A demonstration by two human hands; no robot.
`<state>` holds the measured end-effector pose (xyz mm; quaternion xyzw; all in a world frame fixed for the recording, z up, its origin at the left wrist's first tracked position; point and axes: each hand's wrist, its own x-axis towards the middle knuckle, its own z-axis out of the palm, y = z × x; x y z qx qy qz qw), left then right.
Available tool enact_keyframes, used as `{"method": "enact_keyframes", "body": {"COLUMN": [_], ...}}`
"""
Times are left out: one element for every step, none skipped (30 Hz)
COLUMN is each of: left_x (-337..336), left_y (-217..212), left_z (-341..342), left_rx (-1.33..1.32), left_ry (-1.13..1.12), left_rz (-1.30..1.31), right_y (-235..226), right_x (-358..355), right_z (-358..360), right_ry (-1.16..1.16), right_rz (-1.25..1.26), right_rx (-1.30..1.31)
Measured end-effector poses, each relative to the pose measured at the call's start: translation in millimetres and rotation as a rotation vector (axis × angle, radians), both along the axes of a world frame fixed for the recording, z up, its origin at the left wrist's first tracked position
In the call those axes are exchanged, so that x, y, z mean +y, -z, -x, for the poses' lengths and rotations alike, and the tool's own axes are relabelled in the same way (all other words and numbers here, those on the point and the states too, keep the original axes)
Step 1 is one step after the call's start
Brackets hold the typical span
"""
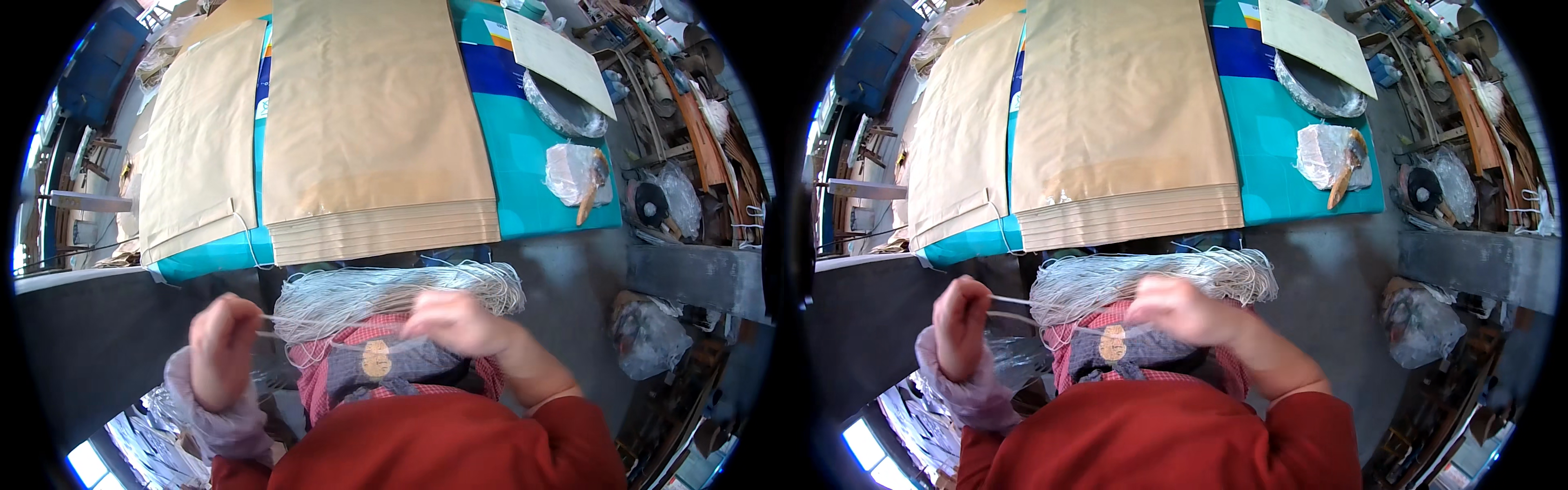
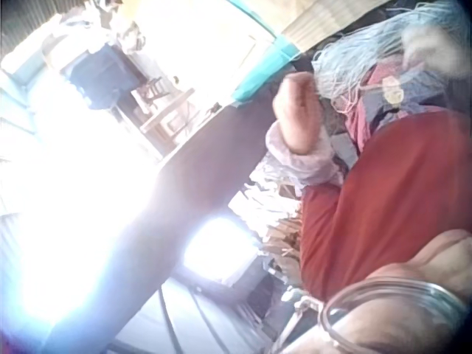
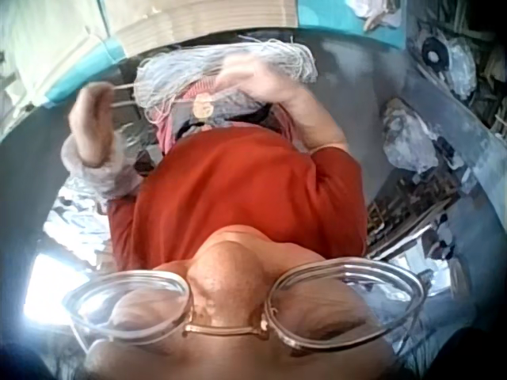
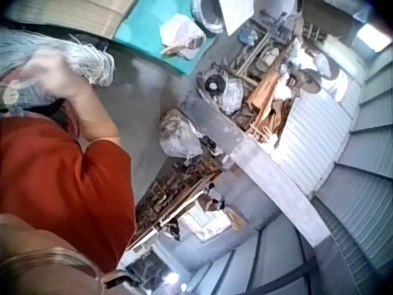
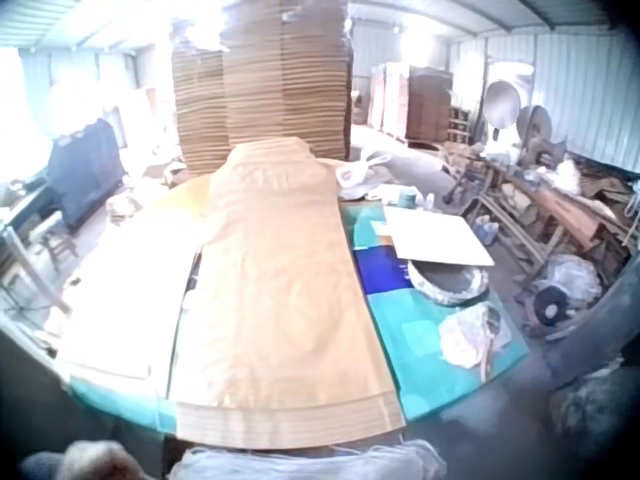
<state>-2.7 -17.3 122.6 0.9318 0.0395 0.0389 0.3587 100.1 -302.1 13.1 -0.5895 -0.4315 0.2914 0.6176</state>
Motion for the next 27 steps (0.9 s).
{"method": "enact_keyframes", "body": {"left_x": [11.5, 23.7, 34.3, 39.7, 40.0, 41.9, 47.9, 52.4, 54.8, 56.3, 56.5, 56.4, 58.1, 59.3, 58.7, 66.5, 67.7, 75.2, 85.6, 83.6, 78.4, 77.7, 80.1, 81.2, 83.7, 87.0, 86.4], "left_y": [-0.6, -1.1, 5.0, 12.7, 16.3, 19.5, 24.7, 30.6, 33.3, 34.2, 30.3, 21.2, 15.7, 14.9, 21.8, 42.9, 68.6, 95.4, 126.7, 148.7, 162.1, 169.8, 174.5, 177.6, 178.6, 177.6, 175.6], "left_z": [-1.6, -3.8, -8.7, -18.5, -28.5, -38.0, -47.5, -55.9, -67.2, -72.8, -74.0, -72.6, -70.3, -69.6, -74.8, -80.6, -93.5, -104.7, -105.6, -108.7, -111.1, -108.8, -106.7, -106.1, -103.9, -100.2, -102.0], "left_rx": [-0.019, -0.042, -0.088, -0.136, -0.149, -0.16, -0.185, -0.207, -0.197, -0.179, -0.186, -0.193, -0.207, -0.22, -0.175, -0.117, -0.097, 0.001, -0.013, 0.066, 0.041, 0.056, 0.02, -0.015, -0.047, -0.08, -0.122], "left_ry": [-0.012, 0.027, 0.025, 0.029, 0.028, 0.023, 0.071, 0.048, 0.042, 0.028, 0.02, 0.037, 0.008, -0.021, -0.041, -0.052, -0.018, -0.034, -0.046, -0.11, -0.115, -0.162, -0.176, -0.189, -0.137, -0.086, -0.024], "left_rz": [-0.096, -0.13, -0.195, -0.253, -0.22, -0.194, -0.172, -0.155, -0.115, -0.086, -0.049, -0.053, -0.11, -0.167, -0.19, -0.062, -0.053, -0.013, -0.082, -0.028, 0.004, -0.008, 0.002, 0.013, -0.085, -0.183, -0.273], "right_y": [-13.0, -22.2, -29.2, -34.7, -40.7, -47.1, -59.5, -68.4, -67.1, -61.5, -61.8, -66.6, -70.9, -71.0, -61.6, -44.2, -23.0, 7.1, 30.1, 64.2, 74.2, 81.6, 85.2, 79.5, 76.6, 77.7, 75.2], "right_x": [-12.3, -30.9, -43.1, -56.5, -64.9, -68.6, -71.4, -73.0, -78.1, -81.6, -88.4, -89.0, -85.8, -82.1, -79.0, -72.8, -69.8, -69.0, -59.4, -57.1, -49.2, -44.3, -44.3, -42.5, -41.2, -41.7, -47.8], "right_z": [-14.8, -33.8, -51.9, -69.6, -91.3, -98.7, -104.0, -109.8, -117.8, -127.8, -136.5, -135.2, -131.3, -129.4, -129.8, -136.0, -144.7, -154.8, -159.1, -163.1, -161.5, -160.0, -159.1, -157.3, -155.9, -155.5, -156.6], "right_ry": [0.185, 0.274, 0.339, 0.358, 0.248, 0.222, 0.276, 0.326, 0.424, 0.51, 0.539, 0.546, 0.543, 0.539, 0.561, 0.573, 0.6, 0.597, 0.591, 0.634, 0.651, 0.667, 0.664, 0.66, 0.654, 0.627, 0.612], "right_rz": [0.116, 0.266, 0.295, 0.325, 0.265, 0.271, 0.299, 0.324, 0.293, 0.255, 0.247, 0.262, 0.275, 0.289, 0.336, 0.369, 0.408, 0.33, 0.447, 0.523, 0.564, 0.604, 0.611, 0.619, 0.624, 0.621, 0.622], "right_rx": [-0.059, -0.089, -0.057, -0.204, -0.317, -0.149, 0.025, 0.199, 0.163, 0.134, 0.267, 0.198, 0.135, 0.072, 0.085, 0.097, 0.098, 0.162, 0.146, 0.113, 0.111, 0.108, 0.002, -0.103, -0.209, -0.087, 0.029]}}
